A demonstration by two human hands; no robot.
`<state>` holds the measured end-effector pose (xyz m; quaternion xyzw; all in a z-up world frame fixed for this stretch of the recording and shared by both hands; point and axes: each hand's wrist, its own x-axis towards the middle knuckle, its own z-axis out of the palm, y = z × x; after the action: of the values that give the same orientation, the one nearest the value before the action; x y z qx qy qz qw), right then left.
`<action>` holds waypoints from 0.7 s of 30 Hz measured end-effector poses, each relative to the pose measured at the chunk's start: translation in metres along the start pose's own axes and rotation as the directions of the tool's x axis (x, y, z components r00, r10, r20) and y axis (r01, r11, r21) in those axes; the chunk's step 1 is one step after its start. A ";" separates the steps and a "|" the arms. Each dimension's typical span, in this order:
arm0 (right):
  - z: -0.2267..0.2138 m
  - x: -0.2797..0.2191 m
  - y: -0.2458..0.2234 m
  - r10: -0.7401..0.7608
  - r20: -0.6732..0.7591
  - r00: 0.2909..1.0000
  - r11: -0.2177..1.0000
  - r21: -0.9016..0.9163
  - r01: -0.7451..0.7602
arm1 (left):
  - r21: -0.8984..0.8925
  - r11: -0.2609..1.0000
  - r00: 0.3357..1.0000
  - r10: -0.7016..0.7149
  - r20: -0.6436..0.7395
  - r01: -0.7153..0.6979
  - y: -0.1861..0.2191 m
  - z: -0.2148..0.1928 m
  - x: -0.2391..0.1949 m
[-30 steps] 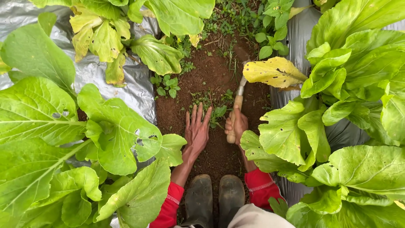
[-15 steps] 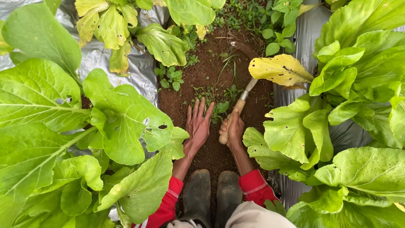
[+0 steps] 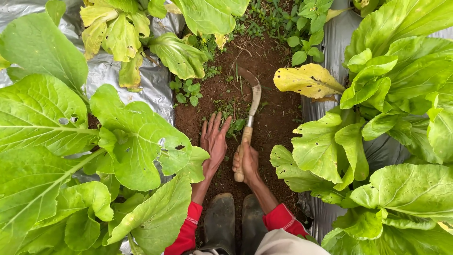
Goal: The person is weeding a vegetable patch by scraping the soil with a hand sickle and pulling weeds out by hand between rows of plants.
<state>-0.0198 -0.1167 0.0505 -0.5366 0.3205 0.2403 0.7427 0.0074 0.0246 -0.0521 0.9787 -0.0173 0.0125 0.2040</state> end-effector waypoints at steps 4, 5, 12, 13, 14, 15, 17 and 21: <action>0.010 0.004 -0.020 -0.088 -0.080 0.993 0.996 -0.019 0.087 | 0.019 1.000 0.999 -0.015 0.033 0.015 0.003 -0.004 -0.006; 0.013 0.006 -0.028 -0.105 -0.095 0.990 0.994 0.020 0.107 | -0.003 1.000 0.999 0.000 0.032 0.000 0.000 0.002 -0.005; 0.005 -0.006 0.007 -0.061 -0.024 0.998 0.998 -0.025 0.060 | -0.035 0.999 0.999 0.000 0.048 0.001 0.010 -0.021 -0.004; 0.004 0.000 0.003 -0.054 -0.025 0.998 0.998 -0.022 0.053 | -0.032 0.999 0.999 -0.001 0.054 0.003 0.006 -0.012 -0.008; 0.003 0.006 -0.001 -0.081 -0.068 0.994 0.997 0.001 0.082 | -0.048 0.999 1.000 0.013 0.015 -0.012 0.001 -0.003 -0.011; 0.003 0.018 -0.013 -0.124 -0.109 0.986 0.992 0.020 0.127 | -0.068 0.997 0.999 0.032 -0.041 -0.034 -0.001 0.007 -0.004; 0.011 0.004 -0.020 -0.106 -0.084 0.991 0.994 -0.004 0.106 | -0.063 0.997 0.998 0.042 -0.056 -0.045 0.000 -0.001 -0.005; 0.021 -0.018 -0.016 -0.067 -0.075 0.995 0.997 -0.040 0.064 | -0.047 0.998 0.996 0.034 -0.087 -0.039 0.004 -0.007 -0.008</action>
<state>-0.0161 -0.1020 0.0783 -0.5694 0.3264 0.2011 0.7272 -0.0012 0.0239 -0.0441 0.9715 -0.0267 0.0578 0.2282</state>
